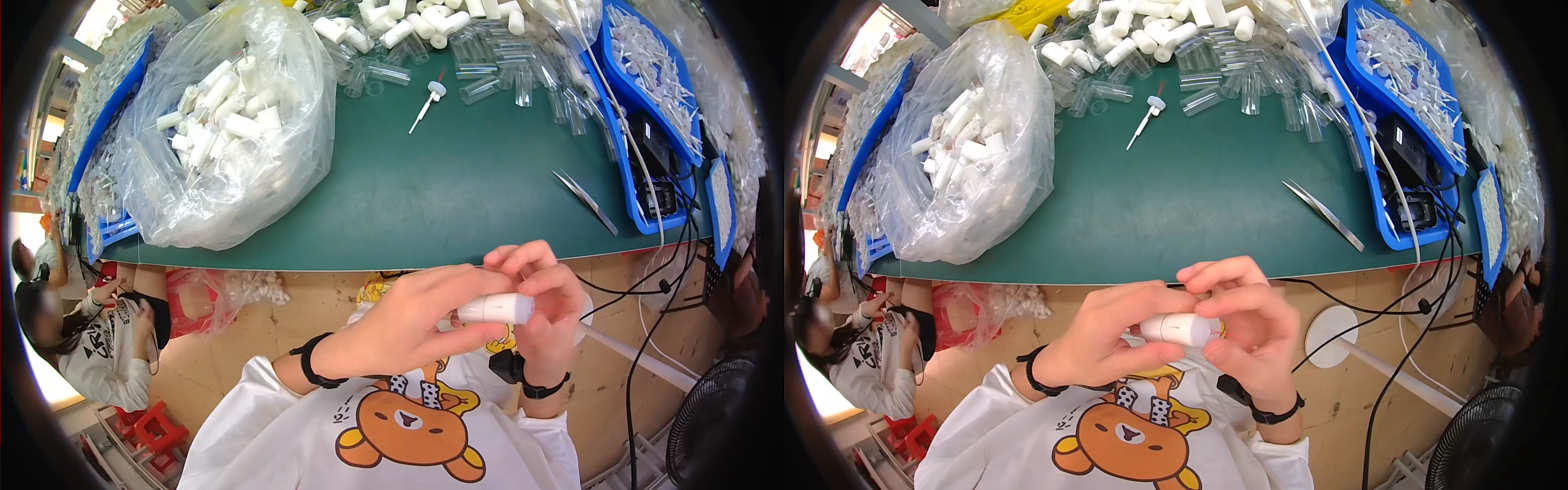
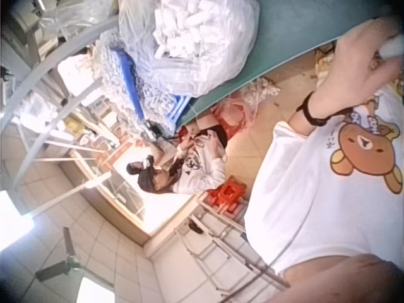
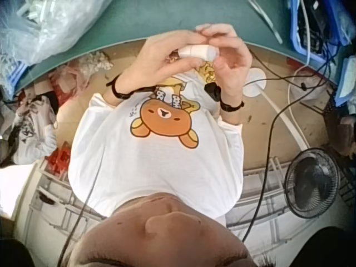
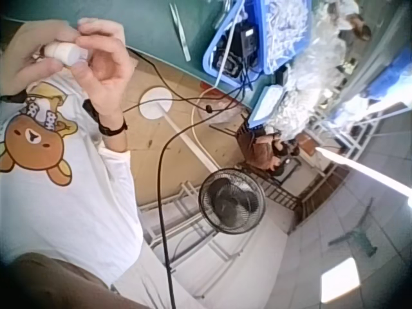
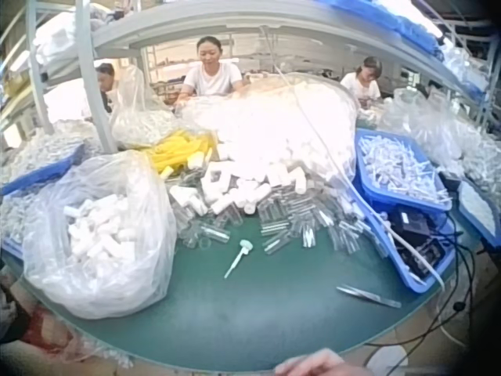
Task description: The person assembles small white cylindrical components by inserting a thin rod into a cap and then into the cylinder. They handle the parts by hand, occasionally using tweezers, and place the assembled units into a blue tray on the table.
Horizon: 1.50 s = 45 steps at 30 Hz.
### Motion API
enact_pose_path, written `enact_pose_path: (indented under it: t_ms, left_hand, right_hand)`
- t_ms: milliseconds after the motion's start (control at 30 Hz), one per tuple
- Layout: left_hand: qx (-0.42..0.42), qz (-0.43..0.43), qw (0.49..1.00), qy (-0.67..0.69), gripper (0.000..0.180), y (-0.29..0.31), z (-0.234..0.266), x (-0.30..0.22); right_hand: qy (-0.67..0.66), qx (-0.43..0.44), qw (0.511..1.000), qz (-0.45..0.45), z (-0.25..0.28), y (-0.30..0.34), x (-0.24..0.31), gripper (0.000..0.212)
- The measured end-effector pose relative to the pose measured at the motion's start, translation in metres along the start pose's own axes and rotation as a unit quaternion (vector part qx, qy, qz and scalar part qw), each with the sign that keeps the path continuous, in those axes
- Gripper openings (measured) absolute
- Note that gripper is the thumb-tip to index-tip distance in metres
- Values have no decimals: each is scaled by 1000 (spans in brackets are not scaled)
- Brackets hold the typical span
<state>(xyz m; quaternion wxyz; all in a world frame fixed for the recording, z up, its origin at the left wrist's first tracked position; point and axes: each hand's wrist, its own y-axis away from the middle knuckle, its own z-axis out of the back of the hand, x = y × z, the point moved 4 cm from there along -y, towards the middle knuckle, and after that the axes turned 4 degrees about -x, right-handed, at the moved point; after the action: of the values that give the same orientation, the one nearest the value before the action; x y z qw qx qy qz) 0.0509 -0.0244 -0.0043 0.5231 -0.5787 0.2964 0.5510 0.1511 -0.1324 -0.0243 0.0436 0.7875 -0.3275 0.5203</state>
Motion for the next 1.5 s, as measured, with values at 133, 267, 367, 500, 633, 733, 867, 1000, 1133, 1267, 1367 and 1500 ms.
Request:
enact_pose_path:
  t_ms: [133, 267, 367, 500, 633, 733, 867, 1000, 1133, 1267, 1367, 1500]
  left_hand:
    - [8, 3, 1000, 10, 29, 0, -3, 0]
    - [32, 71, 997, 22, 26, 6, -5, -1]
    - [30, 67, 997, 27, 26, 7, -5, -2]
    - [-4, 86, 995, 48, 41, 10, -9, 2]
    - [51, 147, 981, 120, 42, 13, -8, 5]
    - [36, 200, 955, 217, 35, 17, -10, 11]
    - [1, 317, 855, 411, 45, 23, -21, 29]
    - [21, 346, 778, 525, 46, 14, -23, 23]
    - [11, 350, 741, 573, 39, 12, -29, 25]
    - [13, 328, 725, 605, 34, 9, -29, 26]
    - [24, 319, 725, 611, 33, 7, -28, 26]
    - [3, 347, 716, 606, 28, 11, -26, 29]
  right_hand:
    - [-49, -14, 998, 24, -4, 2, -11, 22]
    - [-95, -11, 995, 12, -11, 3, -20, 20]
    - [-86, -9, 996, 16, -16, 3, -23, 19]
    - [-98, -11, 995, 17, -17, 3, -28, 17]
    - [-110, -9, 994, 13, -21, 5, -34, 19]
    - [-94, -34, 995, -15, -26, 6, -32, 21]
    - [-101, -54, 991, -68, -28, 3, -29, 38]
    - [-158, -96, 969, -163, -34, 3, -36, 62]
    - [-146, -87, 961, -218, -50, 9, -46, 65]
    - [-143, -98, 946, -275, -48, 15, -51, 66]
    - [-164, -84, 946, -267, -44, 17, -57, 67]
    - [-180, -20, 951, -250, -46, 9, -56, 62]
